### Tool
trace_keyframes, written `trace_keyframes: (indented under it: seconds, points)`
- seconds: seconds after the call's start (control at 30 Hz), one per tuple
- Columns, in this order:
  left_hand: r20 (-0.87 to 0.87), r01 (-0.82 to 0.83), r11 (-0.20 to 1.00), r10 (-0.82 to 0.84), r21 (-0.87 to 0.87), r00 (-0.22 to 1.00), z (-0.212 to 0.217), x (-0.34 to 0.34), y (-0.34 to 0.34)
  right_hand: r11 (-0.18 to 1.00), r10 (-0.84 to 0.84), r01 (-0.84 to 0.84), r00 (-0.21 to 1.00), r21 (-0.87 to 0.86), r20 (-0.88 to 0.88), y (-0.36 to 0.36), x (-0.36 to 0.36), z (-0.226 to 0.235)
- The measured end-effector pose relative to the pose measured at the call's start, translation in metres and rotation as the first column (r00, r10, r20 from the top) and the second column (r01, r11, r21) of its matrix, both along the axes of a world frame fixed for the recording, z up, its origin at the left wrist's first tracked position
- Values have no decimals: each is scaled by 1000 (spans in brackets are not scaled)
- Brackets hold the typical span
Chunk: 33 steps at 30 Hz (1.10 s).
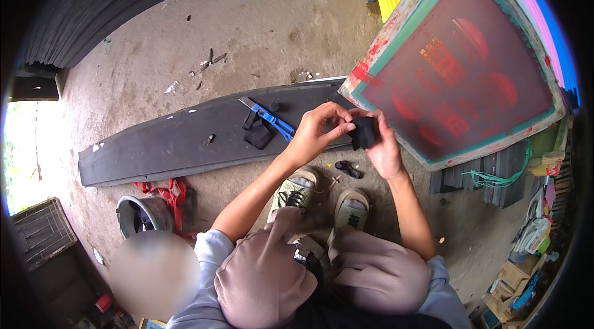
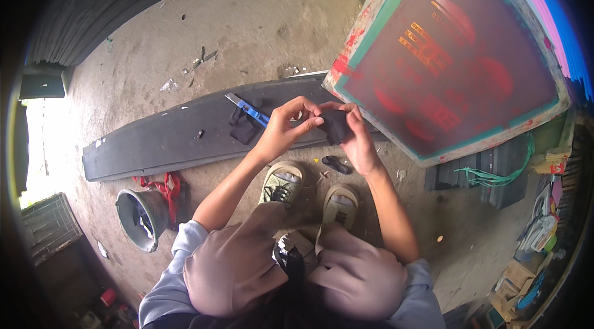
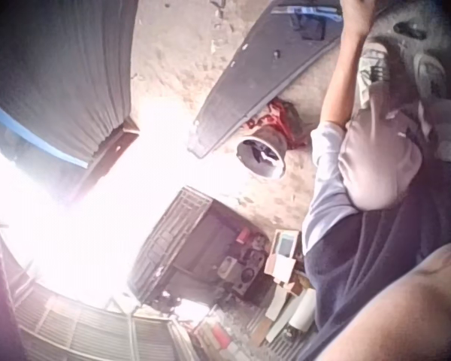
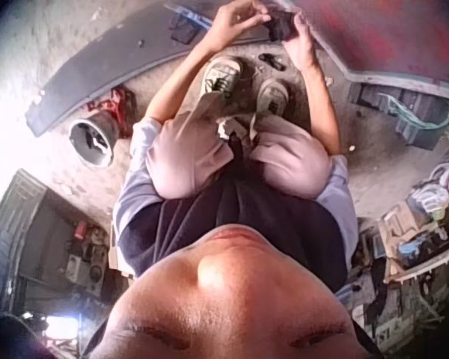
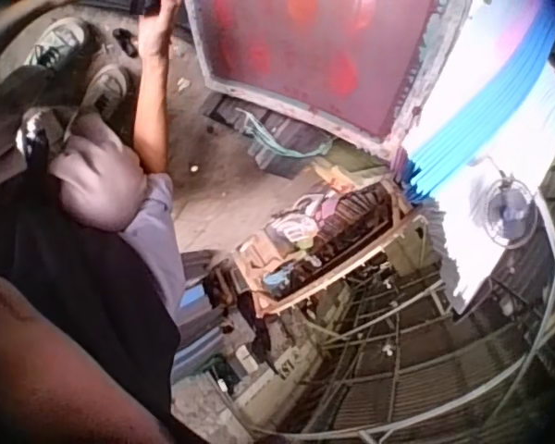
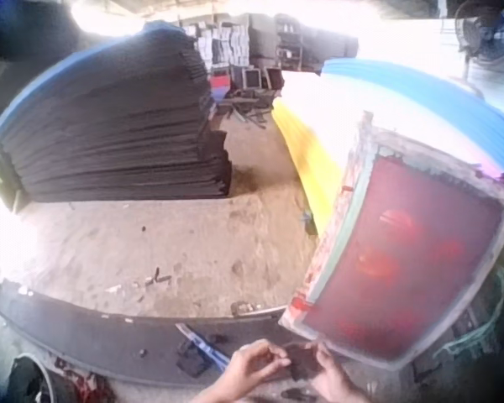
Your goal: The person sits on the floor and repeatedly wipes a red screen with a black cloth. They occasionally pick up a small white bottle, apply liquid to the cloth, and continue wiping the screen surface.
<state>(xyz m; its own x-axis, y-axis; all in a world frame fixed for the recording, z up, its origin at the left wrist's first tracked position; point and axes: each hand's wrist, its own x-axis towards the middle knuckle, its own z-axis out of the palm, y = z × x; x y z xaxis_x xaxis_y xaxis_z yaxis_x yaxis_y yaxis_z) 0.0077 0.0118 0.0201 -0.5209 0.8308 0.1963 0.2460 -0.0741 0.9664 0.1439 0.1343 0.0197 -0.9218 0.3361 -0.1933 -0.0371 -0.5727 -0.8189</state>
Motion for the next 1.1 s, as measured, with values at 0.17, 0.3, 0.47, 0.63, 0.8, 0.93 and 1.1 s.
trace_keyframes:
  seconds: [0.17,0.3,0.47,0.63,0.8,0.93,1.1]
  points:
    - [324,18,991,26,-133,946,2,6,-3,989,-74,89,990,-117,122,-18,-7,-7]
    - [234,-62,984,100,-165,967,1,6,-6,981,-78,100,988,-168,133,-19,-11,-15]
    - [-72,-181,973,172,-142,983,-8,-5,-22,975,-177,207,947,-84,269,-7,-8,-26]
    - [-337,-183,958,101,-222,936,-50,-16,-36,964,-261,262,920,37,291,3,-5,-47]
    - [-389,-163,953,52,-257,920,-85,-26,-36,976,-212,214,929,25,304,-2,-9,-38]
    - [-270,-137,941,51,-311,962,-84,-24,-34,963,-268,256,917,78,295,-3,-8,-39]
    - [-141,1,943,-51,-333,989,-50,-13,-23,960,-271,231,908,159,319,1,-6,-55]
